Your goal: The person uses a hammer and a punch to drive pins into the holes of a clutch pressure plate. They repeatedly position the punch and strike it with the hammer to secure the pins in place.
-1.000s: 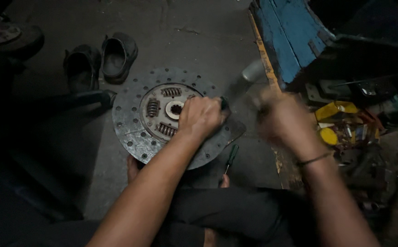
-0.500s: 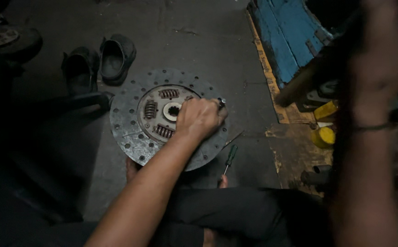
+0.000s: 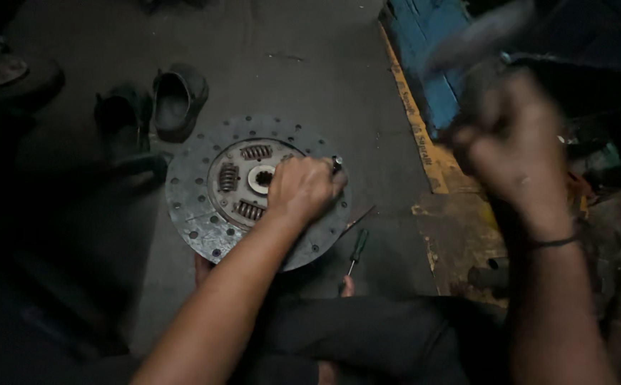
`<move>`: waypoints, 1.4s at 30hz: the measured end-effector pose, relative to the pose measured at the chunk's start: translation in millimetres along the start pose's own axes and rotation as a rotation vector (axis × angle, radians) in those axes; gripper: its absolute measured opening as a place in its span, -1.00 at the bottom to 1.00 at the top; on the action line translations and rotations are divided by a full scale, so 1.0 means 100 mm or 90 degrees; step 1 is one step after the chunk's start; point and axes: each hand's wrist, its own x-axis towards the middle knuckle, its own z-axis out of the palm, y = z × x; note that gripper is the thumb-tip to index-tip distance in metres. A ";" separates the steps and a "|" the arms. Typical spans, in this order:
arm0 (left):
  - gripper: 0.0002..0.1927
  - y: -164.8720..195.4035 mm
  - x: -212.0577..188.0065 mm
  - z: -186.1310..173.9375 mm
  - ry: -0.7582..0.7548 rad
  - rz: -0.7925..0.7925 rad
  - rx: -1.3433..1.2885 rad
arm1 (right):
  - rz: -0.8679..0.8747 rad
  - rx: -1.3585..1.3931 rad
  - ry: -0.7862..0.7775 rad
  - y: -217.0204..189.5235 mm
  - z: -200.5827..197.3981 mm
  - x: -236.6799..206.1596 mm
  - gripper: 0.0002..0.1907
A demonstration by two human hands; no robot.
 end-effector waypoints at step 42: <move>-0.59 -0.07 -0.01 0.09 0.032 0.044 0.004 | -0.300 0.062 0.165 0.03 -0.02 0.21 -0.68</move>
